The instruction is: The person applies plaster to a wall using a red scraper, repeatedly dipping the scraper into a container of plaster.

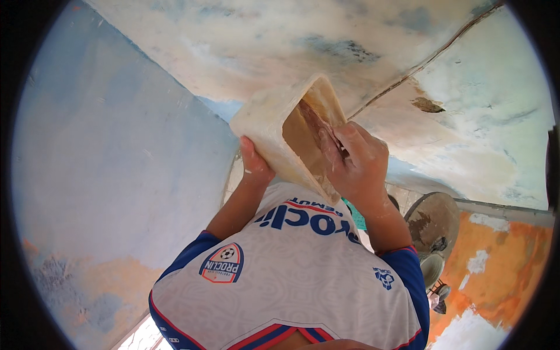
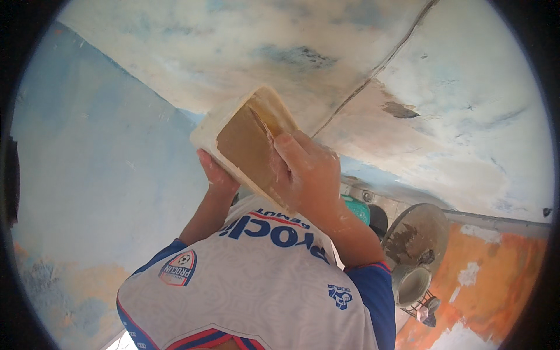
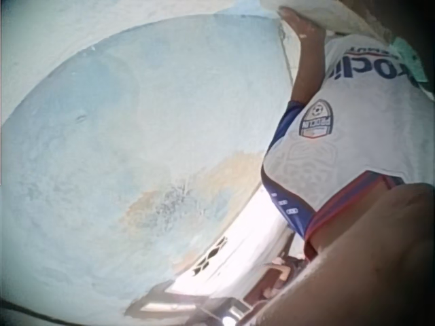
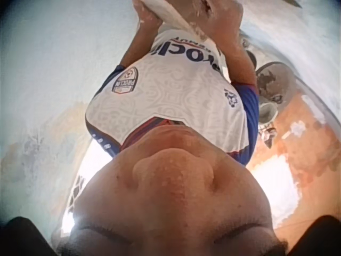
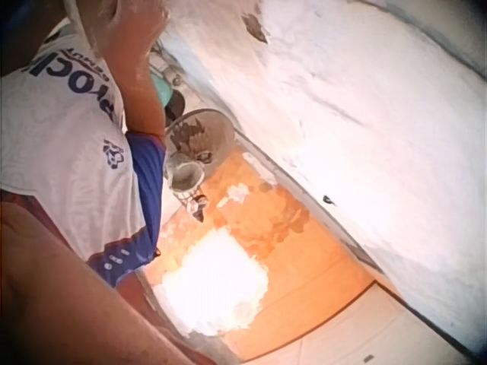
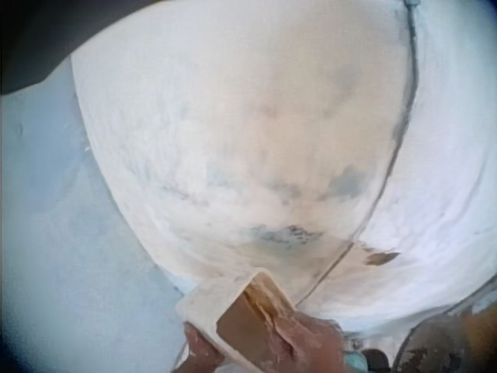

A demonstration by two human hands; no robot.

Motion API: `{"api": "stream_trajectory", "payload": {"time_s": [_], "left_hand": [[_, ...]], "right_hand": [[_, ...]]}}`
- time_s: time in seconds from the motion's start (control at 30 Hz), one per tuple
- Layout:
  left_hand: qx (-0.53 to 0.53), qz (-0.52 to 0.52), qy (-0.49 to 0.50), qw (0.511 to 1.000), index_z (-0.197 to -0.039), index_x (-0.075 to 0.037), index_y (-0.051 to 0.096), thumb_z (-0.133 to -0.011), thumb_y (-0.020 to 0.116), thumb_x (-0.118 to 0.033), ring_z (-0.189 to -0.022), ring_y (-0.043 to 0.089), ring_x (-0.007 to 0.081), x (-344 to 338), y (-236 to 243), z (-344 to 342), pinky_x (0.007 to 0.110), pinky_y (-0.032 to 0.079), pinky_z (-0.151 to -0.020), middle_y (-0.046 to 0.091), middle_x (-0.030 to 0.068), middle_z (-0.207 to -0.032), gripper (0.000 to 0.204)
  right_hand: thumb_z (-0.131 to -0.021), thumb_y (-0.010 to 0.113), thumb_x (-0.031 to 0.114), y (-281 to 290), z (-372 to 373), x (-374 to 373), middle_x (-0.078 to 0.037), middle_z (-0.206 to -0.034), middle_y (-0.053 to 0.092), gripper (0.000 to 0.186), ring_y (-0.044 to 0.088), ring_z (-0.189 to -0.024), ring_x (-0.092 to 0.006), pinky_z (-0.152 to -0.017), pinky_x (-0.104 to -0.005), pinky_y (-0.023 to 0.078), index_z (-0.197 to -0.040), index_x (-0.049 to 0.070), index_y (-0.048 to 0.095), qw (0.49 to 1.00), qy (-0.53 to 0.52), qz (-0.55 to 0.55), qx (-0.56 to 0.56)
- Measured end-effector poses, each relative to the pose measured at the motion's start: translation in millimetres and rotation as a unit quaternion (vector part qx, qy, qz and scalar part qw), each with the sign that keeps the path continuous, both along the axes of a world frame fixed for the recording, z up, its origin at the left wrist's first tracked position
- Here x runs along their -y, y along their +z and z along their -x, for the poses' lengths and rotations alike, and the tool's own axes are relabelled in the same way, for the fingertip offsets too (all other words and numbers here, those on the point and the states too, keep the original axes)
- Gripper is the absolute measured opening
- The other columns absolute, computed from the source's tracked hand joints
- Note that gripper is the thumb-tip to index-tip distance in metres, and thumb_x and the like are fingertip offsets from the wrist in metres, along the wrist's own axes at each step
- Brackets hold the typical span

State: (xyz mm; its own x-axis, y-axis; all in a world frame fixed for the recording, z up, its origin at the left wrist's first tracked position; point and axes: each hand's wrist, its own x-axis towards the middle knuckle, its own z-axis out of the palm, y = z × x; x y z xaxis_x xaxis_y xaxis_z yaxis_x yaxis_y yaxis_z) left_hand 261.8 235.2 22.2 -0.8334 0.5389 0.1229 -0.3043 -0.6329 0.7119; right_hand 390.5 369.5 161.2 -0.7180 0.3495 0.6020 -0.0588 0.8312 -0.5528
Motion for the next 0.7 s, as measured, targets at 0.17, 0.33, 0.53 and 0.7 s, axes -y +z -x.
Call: {"api": "stream_trajectory", "payload": {"time_s": [0.17,0.33,0.53,0.7], "left_hand": [[0.020,-0.015,-0.006,1.000,-0.152,-0.007,0.039,-0.092,0.050,-0.077,-0.126,0.056,0.0223,0.4,4.3,-3.3,0.038,0.047,-0.105,0.055,0.0089,-0.142,0.092],[-0.016,-0.007,-0.026,0.999,-0.153,-0.007,0.037,-0.094,0.047,-0.075,-0.134,0.052,0.0254,6.1,-12.3,4.6,0.041,0.044,-0.111,0.052,0.0106,-0.147,0.091],[-0.018,0.029,-0.027,0.999,-0.157,-0.014,0.034,-0.097,0.030,-0.079,-0.142,0.044,0.0272,5.0,-2.8,2.7,0.045,0.040,-0.116,0.043,0.0082,-0.156,0.088],[0.046,-0.024,-0.037,0.998,-0.155,-0.009,0.035,-0.098,0.037,-0.076,-0.138,0.049,0.0273,5.6,9.0,1.1,0.043,0.044,-0.112,0.047,0.0115,-0.153,0.088]], "right_hand": [[-0.083,0.069,0.002,-11.3,5.4,4.1,-0.011,-0.081,0.067,0.019,0.067,-0.066,-0.0317,-0.053,-0.0422,0.050,-0.100,0.007,0.064,0.999,0.006,-0.018,0.036],[-0.086,0.075,0.002,-1.0,8.5,9.2,-0.013,-0.078,0.068,0.011,0.066,-0.061,-0.0317,-0.052,-0.0360,0.050,-0.090,0.003,0.065,0.999,-0.009,-0.032,0.042],[-0.087,0.073,0.004,13.1,-11.8,3.5,-0.013,-0.084,0.071,0.016,0.070,-0.067,-0.0247,-0.059,-0.0339,0.055,-0.102,0.002,0.069,0.997,-0.012,0.068,0.014],[-0.084,0.079,-0.007,27.3,-41.3,-8.1,-0.010,-0.090,0.071,0.024,0.068,-0.081,-0.0129,-0.075,-0.0259,0.056,-0.102,-0.002,0.065,0.948,0.010,0.267,-0.173]]}}
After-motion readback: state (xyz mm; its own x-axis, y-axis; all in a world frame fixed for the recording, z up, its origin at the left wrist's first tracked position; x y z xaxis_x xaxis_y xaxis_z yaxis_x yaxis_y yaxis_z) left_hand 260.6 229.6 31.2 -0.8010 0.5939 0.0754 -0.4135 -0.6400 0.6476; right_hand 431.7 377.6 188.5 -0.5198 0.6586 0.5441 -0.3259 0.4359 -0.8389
